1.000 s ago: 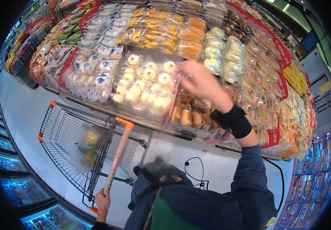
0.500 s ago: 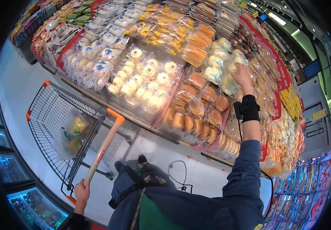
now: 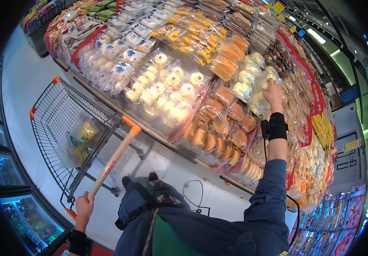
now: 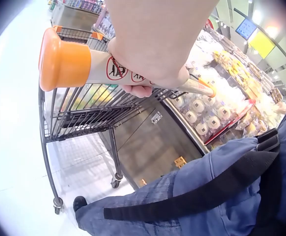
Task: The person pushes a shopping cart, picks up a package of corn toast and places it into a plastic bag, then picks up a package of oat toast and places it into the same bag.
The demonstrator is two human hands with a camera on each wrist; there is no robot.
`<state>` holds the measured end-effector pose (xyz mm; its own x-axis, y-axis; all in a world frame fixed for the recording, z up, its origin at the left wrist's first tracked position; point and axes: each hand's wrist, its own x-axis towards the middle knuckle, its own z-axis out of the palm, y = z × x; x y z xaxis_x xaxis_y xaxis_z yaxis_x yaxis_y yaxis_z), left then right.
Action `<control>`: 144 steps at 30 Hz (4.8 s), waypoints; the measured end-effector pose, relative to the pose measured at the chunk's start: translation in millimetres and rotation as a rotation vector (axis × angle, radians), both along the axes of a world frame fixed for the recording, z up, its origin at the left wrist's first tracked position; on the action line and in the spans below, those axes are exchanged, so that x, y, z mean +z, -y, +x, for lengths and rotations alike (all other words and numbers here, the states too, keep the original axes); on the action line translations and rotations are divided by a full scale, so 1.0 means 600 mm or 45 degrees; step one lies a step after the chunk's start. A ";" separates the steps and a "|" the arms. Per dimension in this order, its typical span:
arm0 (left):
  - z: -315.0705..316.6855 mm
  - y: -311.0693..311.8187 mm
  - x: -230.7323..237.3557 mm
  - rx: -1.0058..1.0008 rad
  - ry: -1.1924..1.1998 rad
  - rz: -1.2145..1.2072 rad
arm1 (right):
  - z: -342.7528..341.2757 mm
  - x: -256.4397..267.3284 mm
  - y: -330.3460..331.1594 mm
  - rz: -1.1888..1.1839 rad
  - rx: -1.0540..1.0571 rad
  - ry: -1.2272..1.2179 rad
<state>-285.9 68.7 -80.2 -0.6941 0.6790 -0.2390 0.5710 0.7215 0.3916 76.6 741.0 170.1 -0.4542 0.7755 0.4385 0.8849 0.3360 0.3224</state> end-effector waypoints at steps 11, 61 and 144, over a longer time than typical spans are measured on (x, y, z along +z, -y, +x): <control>0.000 0.002 -0.008 0.023 0.006 0.037 | 0.035 0.039 0.028 -0.054 0.048 -0.268; 0.082 -0.312 0.201 0.023 1.634 1.581 | -0.302 -0.185 0.569 -1.949 1.239 -1.795; -0.530 -0.339 -0.348 0.023 0.330 -0.102 | -0.574 -0.353 0.560 -2.124 0.511 -1.382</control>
